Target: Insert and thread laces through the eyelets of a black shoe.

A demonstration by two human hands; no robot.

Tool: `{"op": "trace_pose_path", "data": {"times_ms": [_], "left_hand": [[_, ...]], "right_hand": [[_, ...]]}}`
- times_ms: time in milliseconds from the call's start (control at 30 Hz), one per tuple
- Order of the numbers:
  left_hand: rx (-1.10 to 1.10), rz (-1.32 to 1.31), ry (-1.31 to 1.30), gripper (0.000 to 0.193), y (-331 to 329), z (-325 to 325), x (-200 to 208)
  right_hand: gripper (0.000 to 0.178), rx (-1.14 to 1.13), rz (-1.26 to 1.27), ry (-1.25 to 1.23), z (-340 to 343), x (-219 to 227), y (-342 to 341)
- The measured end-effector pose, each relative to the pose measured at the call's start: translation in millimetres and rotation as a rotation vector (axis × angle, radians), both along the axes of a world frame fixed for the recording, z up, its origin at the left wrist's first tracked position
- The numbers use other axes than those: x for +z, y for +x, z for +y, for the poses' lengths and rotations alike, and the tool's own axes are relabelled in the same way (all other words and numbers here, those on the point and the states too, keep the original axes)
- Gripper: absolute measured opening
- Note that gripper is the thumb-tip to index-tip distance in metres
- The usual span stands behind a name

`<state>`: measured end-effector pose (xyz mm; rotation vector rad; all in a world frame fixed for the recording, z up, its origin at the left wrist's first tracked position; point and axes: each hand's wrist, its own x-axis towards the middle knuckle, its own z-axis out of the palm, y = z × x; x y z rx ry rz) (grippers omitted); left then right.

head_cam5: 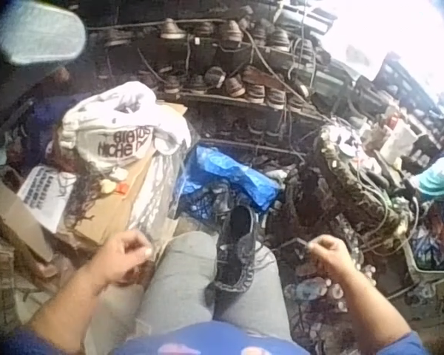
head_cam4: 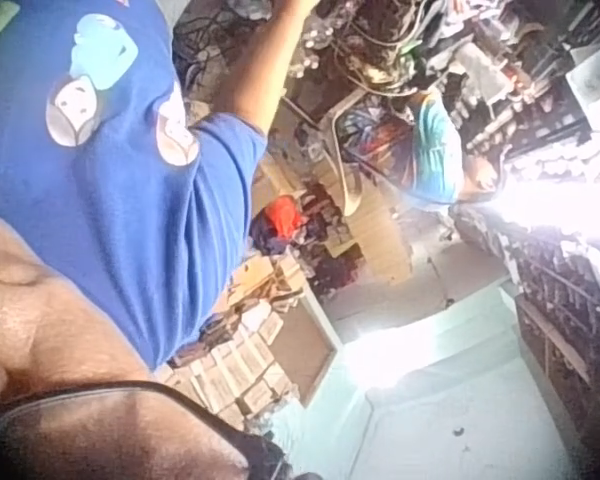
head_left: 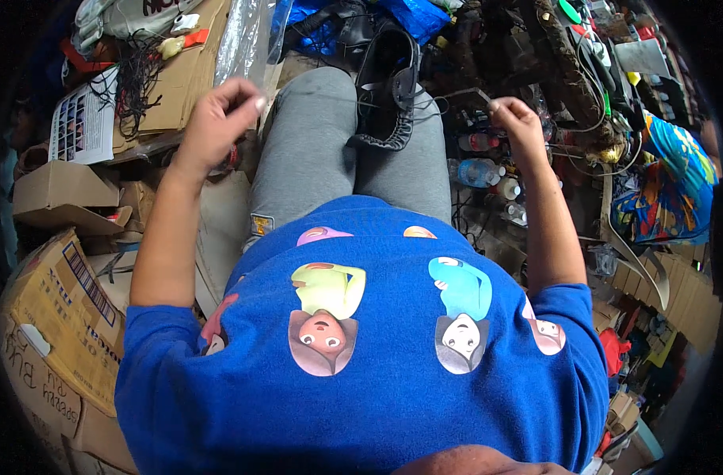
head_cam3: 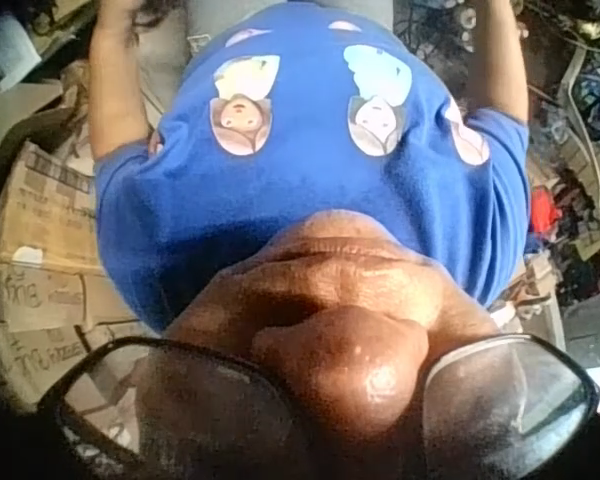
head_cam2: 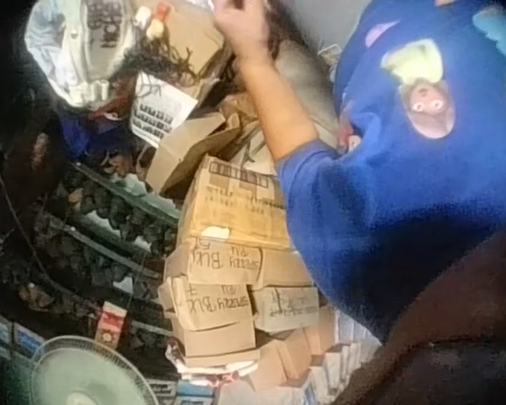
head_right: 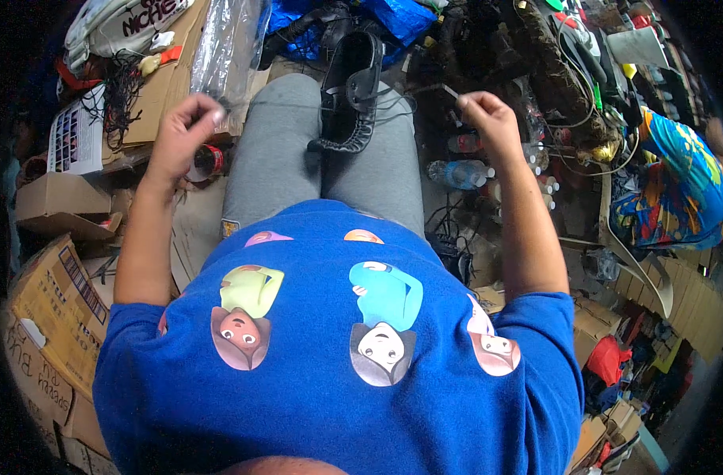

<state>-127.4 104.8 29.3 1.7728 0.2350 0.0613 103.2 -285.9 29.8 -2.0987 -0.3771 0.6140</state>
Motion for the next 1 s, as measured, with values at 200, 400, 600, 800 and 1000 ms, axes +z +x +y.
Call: {"op": "trace_pose_path", "data": {"times_ms": [200,400,600,800,1000], "left_hand": [[0.057,-0.317,-0.922,0.017,56.9,-50.0,18.7],[0.218,-0.143,-0.807,0.01,28.2,-0.6,-31.8],[0.466,-0.187,-0.346,0.015,-19.1,58.0,1.9],[-0.101,-0.104,0.238,0.026,71.0,-60.4,-7.8],[-0.377,-0.148,0.013,0.038,137.4,-100.4,-44.2]], "right_hand": [[0.018,-0.383,0.608,1.153,61.6,-5.0,-16.7],[0.013,-0.457,0.373,0.858,-0.7,-16.0,10.2],[0.018,-0.74,-0.099,0.428,-172.9,-25.9,38.9],[0.029,-0.093,0.062,0.184,-11.4,-11.8,-11.8],[0.018,0.345,-0.221,0.037,59.5,-17.6,-17.7]]}}
